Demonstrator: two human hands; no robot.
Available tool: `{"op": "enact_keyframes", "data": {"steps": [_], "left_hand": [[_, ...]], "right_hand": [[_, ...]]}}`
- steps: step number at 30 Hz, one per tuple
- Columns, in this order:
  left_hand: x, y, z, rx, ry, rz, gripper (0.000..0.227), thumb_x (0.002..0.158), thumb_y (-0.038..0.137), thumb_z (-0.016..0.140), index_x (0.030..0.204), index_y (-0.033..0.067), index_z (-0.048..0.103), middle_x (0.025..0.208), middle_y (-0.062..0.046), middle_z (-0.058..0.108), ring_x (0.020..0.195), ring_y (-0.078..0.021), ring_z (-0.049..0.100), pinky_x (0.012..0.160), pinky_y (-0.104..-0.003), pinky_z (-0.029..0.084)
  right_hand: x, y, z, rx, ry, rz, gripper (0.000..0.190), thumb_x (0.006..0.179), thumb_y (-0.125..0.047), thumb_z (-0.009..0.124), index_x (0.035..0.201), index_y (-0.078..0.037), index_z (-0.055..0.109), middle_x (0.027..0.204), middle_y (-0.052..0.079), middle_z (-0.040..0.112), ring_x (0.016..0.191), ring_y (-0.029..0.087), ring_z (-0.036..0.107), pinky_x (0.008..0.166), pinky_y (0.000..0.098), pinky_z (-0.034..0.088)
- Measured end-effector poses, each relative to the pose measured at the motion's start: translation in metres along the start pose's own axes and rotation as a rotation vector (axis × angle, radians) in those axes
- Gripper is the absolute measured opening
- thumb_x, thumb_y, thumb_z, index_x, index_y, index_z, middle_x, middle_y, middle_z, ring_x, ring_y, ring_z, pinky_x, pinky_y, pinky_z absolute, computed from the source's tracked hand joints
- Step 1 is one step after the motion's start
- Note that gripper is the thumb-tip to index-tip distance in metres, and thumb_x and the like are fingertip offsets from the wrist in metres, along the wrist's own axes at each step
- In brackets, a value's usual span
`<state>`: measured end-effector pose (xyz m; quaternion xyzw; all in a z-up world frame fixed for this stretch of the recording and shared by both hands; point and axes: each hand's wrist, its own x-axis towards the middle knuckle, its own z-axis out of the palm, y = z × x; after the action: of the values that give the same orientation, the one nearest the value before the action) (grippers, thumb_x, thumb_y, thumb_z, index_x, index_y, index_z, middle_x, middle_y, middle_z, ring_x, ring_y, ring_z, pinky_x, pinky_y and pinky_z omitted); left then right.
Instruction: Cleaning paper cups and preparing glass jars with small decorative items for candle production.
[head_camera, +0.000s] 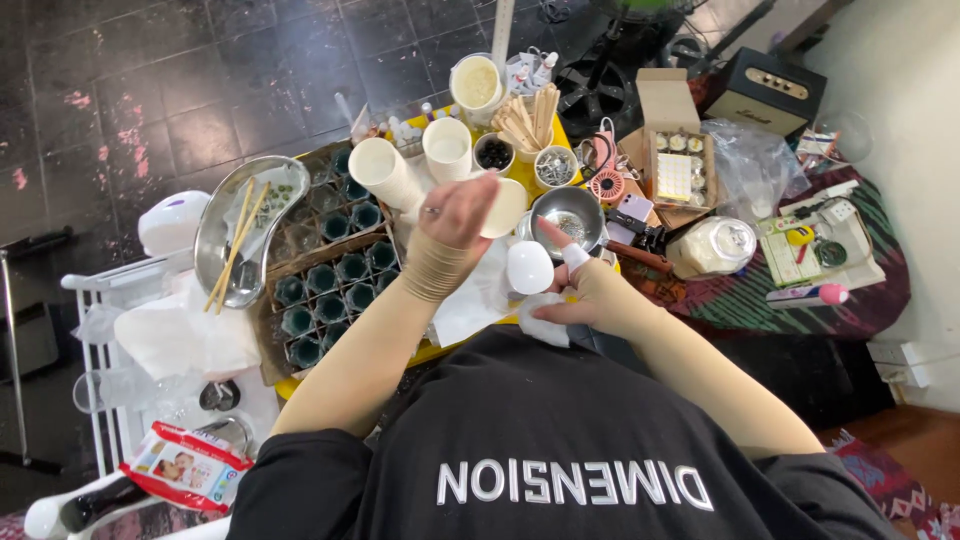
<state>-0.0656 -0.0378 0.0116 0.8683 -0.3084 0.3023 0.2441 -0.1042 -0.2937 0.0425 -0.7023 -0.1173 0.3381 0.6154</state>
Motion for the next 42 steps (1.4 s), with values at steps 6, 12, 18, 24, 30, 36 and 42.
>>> {"op": "enact_keyframes", "data": {"steps": [6, 12, 18, 24, 30, 36, 42], "left_hand": [[0.015, 0.019, 0.001, 0.077, 0.109, 0.109, 0.075, 0.086, 0.005, 0.083, 0.150, 0.0157, 0.045, 0.142, -0.006, 0.058, 0.129, -0.0301, 0.054, 0.110, -0.045, 0.049], [-0.001, 0.007, 0.015, 0.015, 0.192, 0.115, 0.085, 0.086, -0.006, 0.075, 0.155, 0.0164, 0.032, 0.148, -0.010, 0.052, 0.138, -0.0363, 0.051, 0.112, -0.046, 0.053], [0.000, 0.012, 0.014, 0.021, 0.232, 0.169, 0.085, 0.091, -0.002, 0.079, 0.156, 0.0179, 0.028, 0.150, -0.009, 0.052, 0.137, -0.0357, 0.051, 0.110, -0.046, 0.054], [0.004, 0.016, 0.013, 0.032, 0.274, 0.198, 0.087, 0.092, 0.011, 0.086, 0.156, 0.0184, 0.027, 0.147, -0.009, 0.054, 0.136, -0.0345, 0.051, 0.107, -0.047, 0.054], [0.003, 0.022, 0.016, -0.011, 0.325, 0.176, 0.093, 0.091, 0.020, 0.093, 0.155, 0.0172, 0.025, 0.146, -0.010, 0.053, 0.135, -0.0352, 0.051, 0.106, -0.046, 0.054], [-0.009, 0.021, 0.029, -0.005, 0.317, 0.130, 0.090, 0.090, 0.009, 0.090, 0.153, 0.0165, 0.025, 0.147, -0.010, 0.053, 0.136, -0.0362, 0.053, 0.109, -0.046, 0.054], [-0.011, 0.024, 0.032, -0.009, 0.317, 0.135, 0.096, 0.091, 0.010, 0.090, 0.157, 0.0182, 0.020, 0.147, -0.011, 0.053, 0.136, -0.0361, 0.052, 0.110, -0.044, 0.053]], "right_hand": [[0.014, 0.009, 0.018, -0.131, 0.107, -0.201, 0.098, 0.074, -0.008, 0.086, 0.157, -0.010, 0.034, 0.110, 0.003, 0.070, 0.094, 0.009, 0.065, 0.087, 0.0268, 0.053], [0.016, 0.000, 0.024, -0.046, 0.124, -0.139, 0.079, 0.075, -0.008, 0.082, 0.146, -0.009, 0.048, 0.106, 0.003, 0.077, 0.097, 0.010, 0.072, 0.090, 0.0275, 0.056], [0.018, -0.002, 0.019, -0.134, 0.088, -0.176, 0.075, 0.076, -0.014, 0.082, 0.143, -0.010, 0.048, 0.106, 0.006, 0.076, 0.098, 0.014, 0.073, 0.088, 0.0306, 0.056], [0.021, -0.010, 0.021, -0.309, 0.086, -0.133, 0.071, 0.076, -0.022, 0.084, 0.139, -0.011, 0.052, 0.100, 0.007, 0.078, 0.093, 0.016, 0.076, 0.085, 0.0319, 0.056], [0.024, -0.006, 0.021, -0.338, 0.099, -0.107, 0.065, 0.076, -0.021, 0.085, 0.133, -0.010, 0.057, 0.097, 0.007, 0.079, 0.091, 0.016, 0.075, 0.085, 0.0311, 0.056], [0.026, -0.002, 0.017, -0.327, 0.121, -0.063, 0.053, 0.075, -0.022, 0.086, 0.122, -0.008, 0.065, 0.096, 0.005, 0.079, 0.089, 0.015, 0.074, 0.084, 0.0304, 0.055], [0.024, -0.005, 0.015, -0.342, 0.104, -0.098, 0.042, 0.076, -0.021, 0.087, 0.113, -0.007, 0.072, 0.097, 0.005, 0.079, 0.091, 0.014, 0.074, 0.085, 0.0308, 0.055]]}}
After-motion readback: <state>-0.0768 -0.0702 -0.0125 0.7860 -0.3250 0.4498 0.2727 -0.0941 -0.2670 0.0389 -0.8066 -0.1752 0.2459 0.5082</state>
